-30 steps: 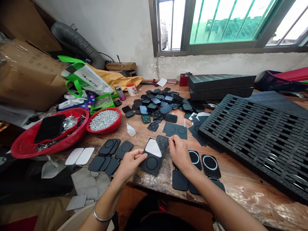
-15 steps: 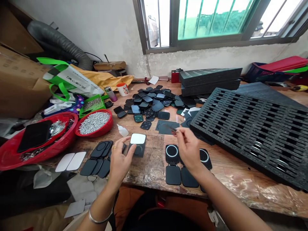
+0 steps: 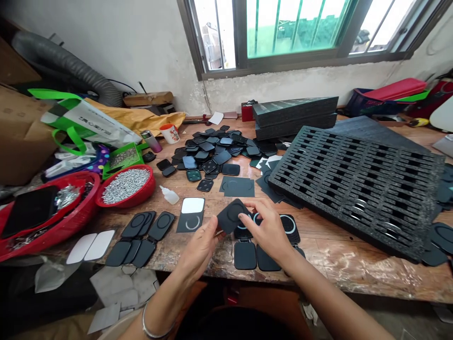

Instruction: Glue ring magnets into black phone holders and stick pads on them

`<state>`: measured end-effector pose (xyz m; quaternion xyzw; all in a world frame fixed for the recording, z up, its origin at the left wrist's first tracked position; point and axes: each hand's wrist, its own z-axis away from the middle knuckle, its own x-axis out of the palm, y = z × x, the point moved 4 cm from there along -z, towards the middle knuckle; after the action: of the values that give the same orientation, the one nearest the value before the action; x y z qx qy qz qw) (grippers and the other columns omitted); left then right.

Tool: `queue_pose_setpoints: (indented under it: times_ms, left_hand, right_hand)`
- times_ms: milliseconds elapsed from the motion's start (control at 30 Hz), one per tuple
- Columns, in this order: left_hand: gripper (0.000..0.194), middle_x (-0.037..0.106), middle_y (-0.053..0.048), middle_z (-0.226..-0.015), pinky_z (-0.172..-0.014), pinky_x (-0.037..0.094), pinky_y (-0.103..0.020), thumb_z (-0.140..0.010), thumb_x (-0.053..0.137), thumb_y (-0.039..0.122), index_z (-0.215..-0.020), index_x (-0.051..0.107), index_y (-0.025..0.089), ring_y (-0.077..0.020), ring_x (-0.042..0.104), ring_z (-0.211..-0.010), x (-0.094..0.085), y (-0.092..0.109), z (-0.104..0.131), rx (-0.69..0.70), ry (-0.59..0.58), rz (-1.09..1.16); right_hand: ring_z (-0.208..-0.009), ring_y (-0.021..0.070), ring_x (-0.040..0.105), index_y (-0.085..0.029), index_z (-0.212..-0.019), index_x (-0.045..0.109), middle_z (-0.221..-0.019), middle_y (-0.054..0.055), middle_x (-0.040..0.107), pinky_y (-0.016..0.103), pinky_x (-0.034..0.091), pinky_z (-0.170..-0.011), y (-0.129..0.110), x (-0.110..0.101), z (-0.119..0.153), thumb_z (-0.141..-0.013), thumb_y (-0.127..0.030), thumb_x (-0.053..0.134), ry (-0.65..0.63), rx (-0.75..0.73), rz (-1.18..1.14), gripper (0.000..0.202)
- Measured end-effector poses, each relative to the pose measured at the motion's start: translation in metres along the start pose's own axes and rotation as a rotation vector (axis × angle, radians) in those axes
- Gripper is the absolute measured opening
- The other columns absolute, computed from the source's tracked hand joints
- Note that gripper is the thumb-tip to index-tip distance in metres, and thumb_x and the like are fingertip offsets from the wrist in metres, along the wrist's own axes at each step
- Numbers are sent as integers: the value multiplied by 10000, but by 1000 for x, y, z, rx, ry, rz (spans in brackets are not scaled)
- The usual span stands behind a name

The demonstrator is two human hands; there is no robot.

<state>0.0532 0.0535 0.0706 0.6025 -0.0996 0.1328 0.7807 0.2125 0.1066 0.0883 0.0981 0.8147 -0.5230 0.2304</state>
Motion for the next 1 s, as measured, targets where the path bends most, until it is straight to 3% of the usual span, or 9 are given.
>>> queue_pose_setpoints:
  times_ms: [100,167,233,333,467,600,733,867,1000]
  left_hand:
    - [574,569,-116,-1230,-906,398,-327,-766,677,447,-1254,542,177,-263,512,-1091,5,-8,3,90,36,-246]
    - [727,485,-111,-1275,-947,368,-360,-705,751,346,-1348,430,233,-274,468,-1125,4,-12,7,201,151,-474]
    - [689,424,-98,-1269,-984,331,-399,-712,739,269,-1334,442,284,-285,415,-1158,6,-17,11,316,190,-721]
    - [475,389,-77,-1237,-978,323,-446,-736,713,252,-1185,586,341,-305,378,-1146,14,-27,17,376,50,-1040]
    - [446,379,-79,-1237,-935,358,-464,-691,762,323,-1113,620,340,-319,381,-1106,13,-35,20,331,-74,-1193]
    - [320,388,-74,-1240,-913,388,-411,-690,744,225,-976,609,268,-293,414,-1096,-2,-32,20,302,-25,-1166]
    - [583,476,-64,-1166,-915,384,-366,-591,735,70,-1096,520,267,-266,494,-1073,-24,-27,18,234,80,-968]
    - [769,615,-22,-921,-852,401,-339,-571,742,99,-1262,444,261,-238,590,-897,-50,-17,13,117,182,-730]
    - [629,650,-32,-845,-710,457,-278,-593,758,174,-1183,539,160,-166,608,-725,-63,-12,9,-139,79,-388]
  right_hand:
    - [-632,144,537,-183,-739,631,-742,27,620,264,448,-576,11,-1,-8,-842,-354,563,-56,132,-126,211]
    - [-632,136,521,-176,-708,607,-713,15,588,254,432,-584,15,-8,-12,-821,-366,586,43,164,-172,222]
    - [-629,130,507,-171,-725,609,-711,10,568,244,410,-571,19,-16,-14,-799,-375,609,133,202,-202,216]
    - [-544,105,445,-169,-724,605,-637,-15,525,227,348,-497,25,-21,-14,-773,-406,635,143,300,-262,244]
    - [-525,97,430,-163,-718,598,-613,-26,509,222,318,-483,31,-19,-11,-751,-441,652,122,351,-297,285]
    - [-542,103,453,-163,-716,607,-628,-22,537,227,339,-507,37,-12,-8,-738,-469,660,98,367,-290,312]
    - [-541,100,444,-165,-676,602,-605,-29,535,229,341,-517,45,0,-4,-720,-473,677,55,394,-326,320]
    - [-533,96,422,-172,-628,583,-582,-32,525,227,325,-506,46,14,1,-710,-457,690,-77,494,-430,316]
    - [-571,105,478,-180,-531,508,-598,-17,553,229,392,-554,34,26,6,-648,-444,745,-206,615,-645,374]
